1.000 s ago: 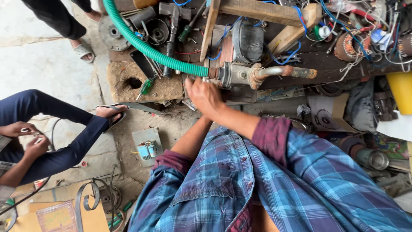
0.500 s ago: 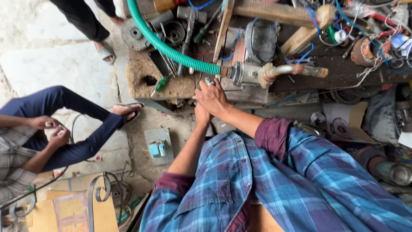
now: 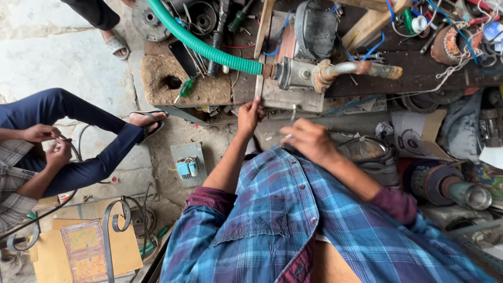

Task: The person uses a wrench to tighten a bolt on a mechanical assembly connected to a green hose. They repeatedly reposition the wrench and apply force to secure the connection while standing in a cluttered workshop.

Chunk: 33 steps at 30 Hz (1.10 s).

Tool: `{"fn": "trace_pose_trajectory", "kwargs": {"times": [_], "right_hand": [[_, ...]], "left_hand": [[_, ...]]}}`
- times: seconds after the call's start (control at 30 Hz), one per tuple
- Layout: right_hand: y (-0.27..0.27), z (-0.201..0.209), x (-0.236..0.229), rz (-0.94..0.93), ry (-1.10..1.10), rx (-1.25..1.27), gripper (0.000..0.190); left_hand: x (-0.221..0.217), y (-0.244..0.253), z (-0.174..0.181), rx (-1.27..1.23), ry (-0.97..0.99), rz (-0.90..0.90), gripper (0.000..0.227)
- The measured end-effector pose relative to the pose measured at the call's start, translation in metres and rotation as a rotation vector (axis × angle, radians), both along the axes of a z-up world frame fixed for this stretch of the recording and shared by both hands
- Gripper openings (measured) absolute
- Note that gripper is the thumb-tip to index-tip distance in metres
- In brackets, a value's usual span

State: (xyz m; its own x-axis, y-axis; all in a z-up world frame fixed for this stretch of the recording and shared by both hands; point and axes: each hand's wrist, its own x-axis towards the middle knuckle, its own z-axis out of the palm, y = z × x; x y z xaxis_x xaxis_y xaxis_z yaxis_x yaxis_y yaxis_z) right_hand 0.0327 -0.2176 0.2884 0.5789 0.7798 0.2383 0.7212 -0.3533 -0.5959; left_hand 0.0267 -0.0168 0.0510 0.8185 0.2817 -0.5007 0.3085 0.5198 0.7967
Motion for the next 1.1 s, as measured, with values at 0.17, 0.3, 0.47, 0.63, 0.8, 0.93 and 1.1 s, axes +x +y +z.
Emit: {"fn": "trace_pose_trajectory", "kwargs": {"times": [0.17, 0.3, 0.47, 0.63, 0.8, 0.93, 1.1], "right_hand": [[-0.078, -0.006, 0.003, -0.44, 0.393, 0.212, 0.015], [-0.123, -0.051, 0.017, -0.734, 0.902, 0.066, 0.014], [-0.139, -0.089, 0.002, -0.738, 1.069, 0.032, 0.019], [-0.15, -0.084, 0.001, -0.625, 1.335, 0.263, 0.023], [-0.153, -0.086, 0.004, -0.586, 1.569, 0.623, 0.021], [-0.15, -0.099, 0.002, -0.594, 1.654, 0.913, 0.022], [-0.142, -0.124, 0.003, -0.552, 1.743, 1.151, 0.02]], "left_hand": [[-0.003, -0.007, 0.012, 0.142, 0.041, 0.047, 0.054], [-0.004, -0.01, 0.006, 0.145, 0.042, 0.04, 0.055], [-0.037, -0.046, 0.0, 0.164, 0.038, -0.193, 0.074], [-0.039, -0.086, 0.006, -0.367, -0.042, -0.338, 0.04], [-0.011, -0.069, 0.04, -0.21, -0.009, -0.417, 0.041], [-0.002, -0.055, 0.069, -0.201, -0.008, -0.56, 0.044], [0.027, -0.074, 0.066, -0.4, 0.016, -0.408, 0.039]]}}
